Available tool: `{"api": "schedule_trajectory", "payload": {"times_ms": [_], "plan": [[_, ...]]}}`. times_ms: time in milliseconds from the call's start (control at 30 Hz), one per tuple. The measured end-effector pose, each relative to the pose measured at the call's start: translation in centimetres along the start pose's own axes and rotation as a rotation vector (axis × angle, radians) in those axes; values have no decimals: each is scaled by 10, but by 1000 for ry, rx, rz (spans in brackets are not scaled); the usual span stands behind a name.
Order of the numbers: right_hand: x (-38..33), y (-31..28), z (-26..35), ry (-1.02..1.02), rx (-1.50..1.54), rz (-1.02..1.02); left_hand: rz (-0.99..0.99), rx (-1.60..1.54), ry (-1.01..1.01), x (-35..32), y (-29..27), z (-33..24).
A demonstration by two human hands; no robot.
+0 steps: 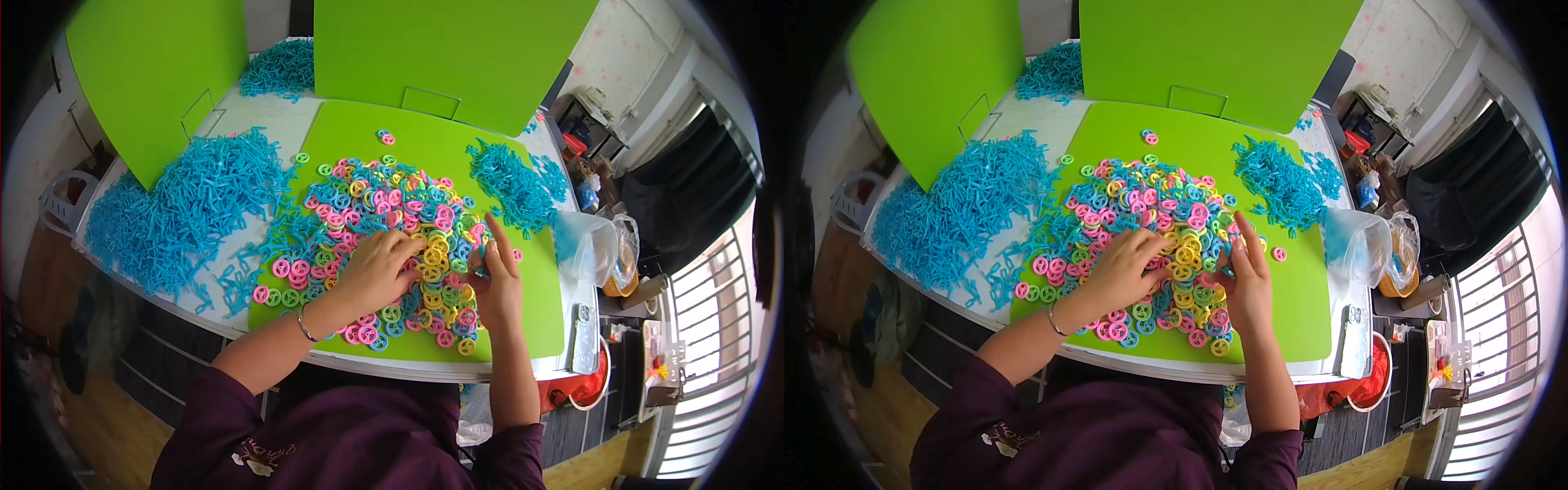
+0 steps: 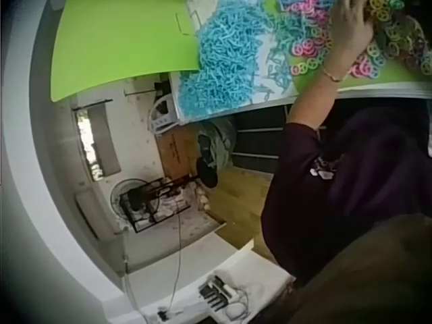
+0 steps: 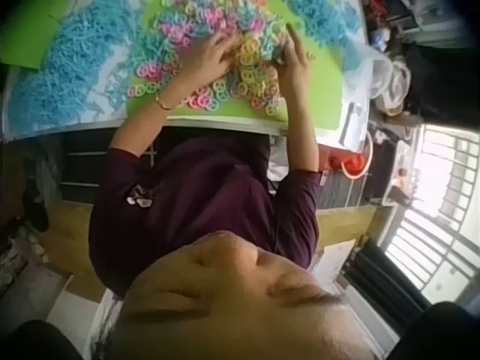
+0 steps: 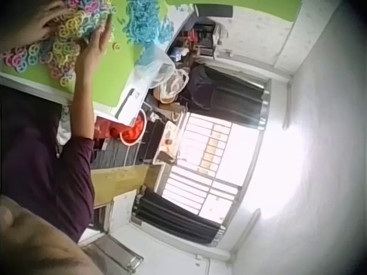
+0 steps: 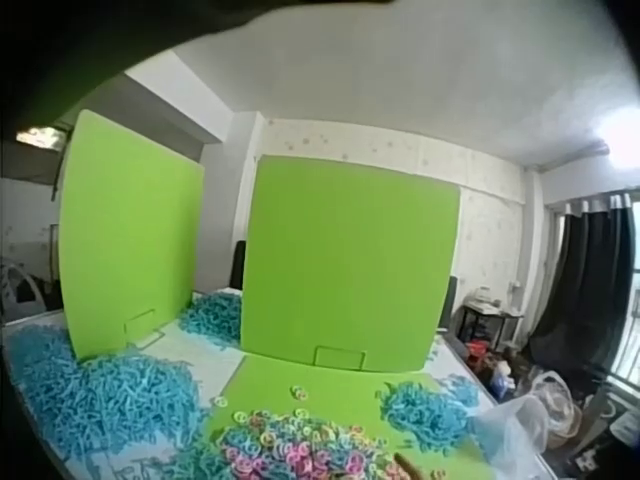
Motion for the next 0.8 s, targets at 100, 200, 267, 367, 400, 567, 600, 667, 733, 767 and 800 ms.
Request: {"api": "schedule_trajectory", "payload": {"times_ms": [100, 200, 267, 367, 400, 567, 600, 667, 733, 767, 800], "plan": [[0, -9, 1, 146, 74, 112, 166, 50, 18, -4, 3, 2], [-2, -6, -1, 129, -165, 223, 149, 11, -2, 0, 1, 3], [-2, -5, -3, 7, -475, 168, 114, -24, -93, 2, -2, 5], [0, -12, -16, -88, -515, 126, 221, -526, -450, 10, -13, 2], [1, -13, -18, -153, -551, 141, 223, -529, -447, 11, -12, 4], [-5, -5, -21, -169, -665, 178, 251, -1169, -678, 4, -14, 9], [-7, -2, -22, -183, -612, 178, 248, -1171, -681, 4, -15, 8], [-10, 3, -26, -157, -532, 175, 248, -1264, -716, 4, -16, 5], [-11, 8, -30, -131, -452, 169, 243, -1264, -706, 3, -16, 2], [-10, 9, -32, -113, -293, 133, 241, -1262, -694, 2, -16, 0], [-10, 10, -34, -95, -134, 96, 242, -1264, -694, 1, -15, -1]]}}
Point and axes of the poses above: each hand's wrist, its own x-axis towards the middle knuckle, its own y-axis out of the palm, z = x × y, the point moved 1 cm from there along x, towards the middle knuckle, and after that the axes turned 11 degrees about x, right-handed, at the moved point
